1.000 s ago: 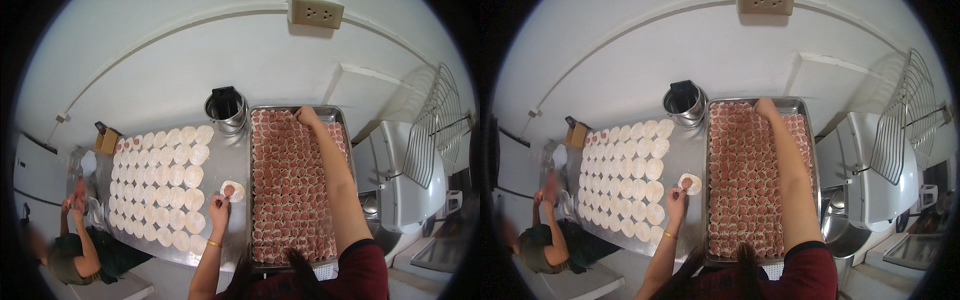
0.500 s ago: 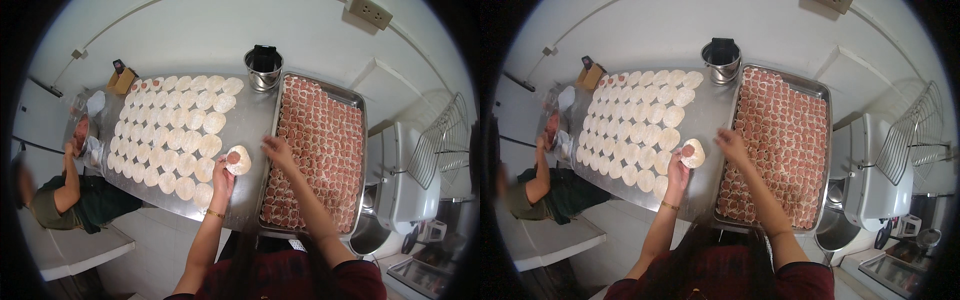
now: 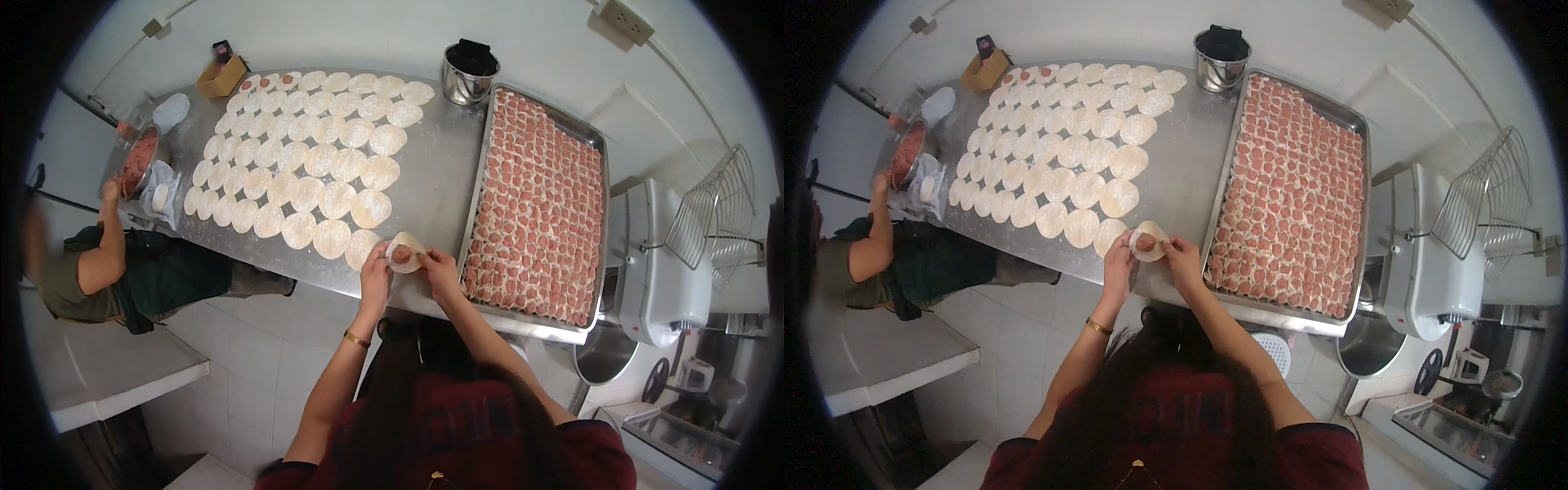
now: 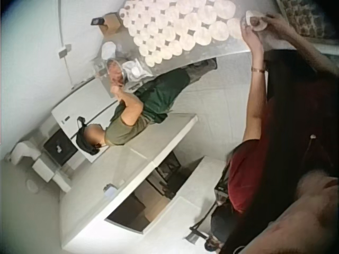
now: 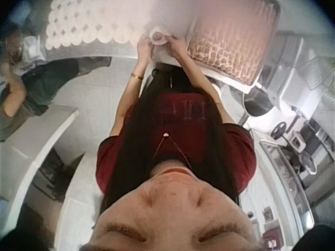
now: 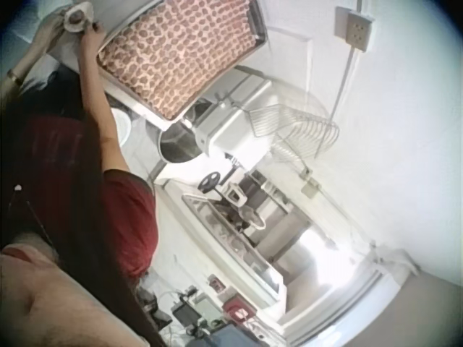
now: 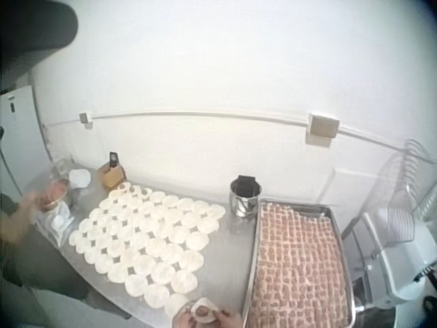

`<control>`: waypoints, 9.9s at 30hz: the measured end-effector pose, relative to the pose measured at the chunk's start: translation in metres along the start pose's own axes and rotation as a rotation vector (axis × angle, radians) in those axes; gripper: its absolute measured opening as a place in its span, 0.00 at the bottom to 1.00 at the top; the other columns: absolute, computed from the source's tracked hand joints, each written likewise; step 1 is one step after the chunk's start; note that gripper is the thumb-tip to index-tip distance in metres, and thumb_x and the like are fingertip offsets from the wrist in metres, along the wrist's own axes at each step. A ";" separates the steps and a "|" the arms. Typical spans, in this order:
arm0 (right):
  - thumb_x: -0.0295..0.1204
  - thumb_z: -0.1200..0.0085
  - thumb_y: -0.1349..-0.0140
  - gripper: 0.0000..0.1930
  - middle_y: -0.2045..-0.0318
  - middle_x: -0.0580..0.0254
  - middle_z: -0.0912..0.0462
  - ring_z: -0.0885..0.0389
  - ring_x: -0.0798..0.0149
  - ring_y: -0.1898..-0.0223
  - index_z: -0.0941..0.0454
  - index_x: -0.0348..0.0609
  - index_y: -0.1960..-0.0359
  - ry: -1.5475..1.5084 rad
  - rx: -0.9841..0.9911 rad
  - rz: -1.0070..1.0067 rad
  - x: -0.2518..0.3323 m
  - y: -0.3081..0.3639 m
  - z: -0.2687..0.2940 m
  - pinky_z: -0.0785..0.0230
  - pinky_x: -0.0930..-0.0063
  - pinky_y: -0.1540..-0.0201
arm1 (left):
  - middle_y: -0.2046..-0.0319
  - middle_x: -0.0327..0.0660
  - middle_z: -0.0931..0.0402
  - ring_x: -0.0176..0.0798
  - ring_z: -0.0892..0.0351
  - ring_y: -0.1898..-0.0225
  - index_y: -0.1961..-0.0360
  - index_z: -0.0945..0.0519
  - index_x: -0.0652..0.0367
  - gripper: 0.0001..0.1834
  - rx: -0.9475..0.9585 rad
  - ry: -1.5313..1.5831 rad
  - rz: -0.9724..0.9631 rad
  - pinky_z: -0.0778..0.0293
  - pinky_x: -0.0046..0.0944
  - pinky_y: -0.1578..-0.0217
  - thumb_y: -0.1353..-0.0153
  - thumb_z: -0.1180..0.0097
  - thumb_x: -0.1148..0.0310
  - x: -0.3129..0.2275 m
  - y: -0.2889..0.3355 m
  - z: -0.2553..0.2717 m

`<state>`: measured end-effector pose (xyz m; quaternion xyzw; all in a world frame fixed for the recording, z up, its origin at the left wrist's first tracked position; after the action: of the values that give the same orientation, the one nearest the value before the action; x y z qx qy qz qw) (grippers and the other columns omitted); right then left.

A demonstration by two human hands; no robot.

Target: The person places small portions of meat filling onto round dough wrappers and folds them into dumplings. Completed dumplings are placed on a metal tray. A coworker across the table performs the same task.

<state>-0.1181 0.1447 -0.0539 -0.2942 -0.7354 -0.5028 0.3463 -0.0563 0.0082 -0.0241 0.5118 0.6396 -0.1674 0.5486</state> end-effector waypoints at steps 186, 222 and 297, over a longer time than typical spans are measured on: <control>0.24 0.45 0.58 0.09 0.71 0.43 0.22 0.24 0.41 0.64 0.23 0.36 0.71 0.960 -0.797 0.761 0.365 -0.261 0.334 0.31 0.54 0.60 | 0.58 0.45 0.21 0.48 0.32 0.47 0.56 0.21 0.55 0.16 0.718 -1.800 -1.100 0.40 0.48 0.42 0.43 0.55 0.66 -0.017 -0.289 -0.511; 0.23 0.43 0.53 0.05 0.76 0.46 0.21 0.22 0.42 0.68 0.22 0.38 0.73 0.828 -0.730 0.691 0.350 -0.273 0.310 0.32 0.55 0.65 | 0.57 0.48 0.25 0.49 0.31 0.47 0.50 0.32 0.62 0.18 0.661 -1.493 -1.003 0.55 0.55 0.34 0.41 0.56 0.68 -0.053 -0.263 -0.488; 0.32 0.44 0.52 0.10 0.70 0.40 0.19 0.19 0.43 0.63 0.17 0.37 0.73 0.962 -0.771 0.364 0.357 -0.311 0.332 0.26 0.59 0.57 | 0.61 0.47 0.28 0.54 0.32 0.50 0.63 0.27 0.58 0.12 0.126 -1.311 -0.619 0.39 0.51 0.47 0.50 0.42 0.72 -0.015 -0.042 -0.096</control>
<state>-0.6412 0.3880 -0.0171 -0.2592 -0.2025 -0.7402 0.5865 -0.1445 0.0584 0.0073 0.1324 0.2843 -0.6236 0.7161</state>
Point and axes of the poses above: each hand's wrist, its own y-axis away from the middle knuckle, its own z-axis out of the back of the hand, x = y × z, the point moved 7 cm from there along -y, towards the middle knuckle
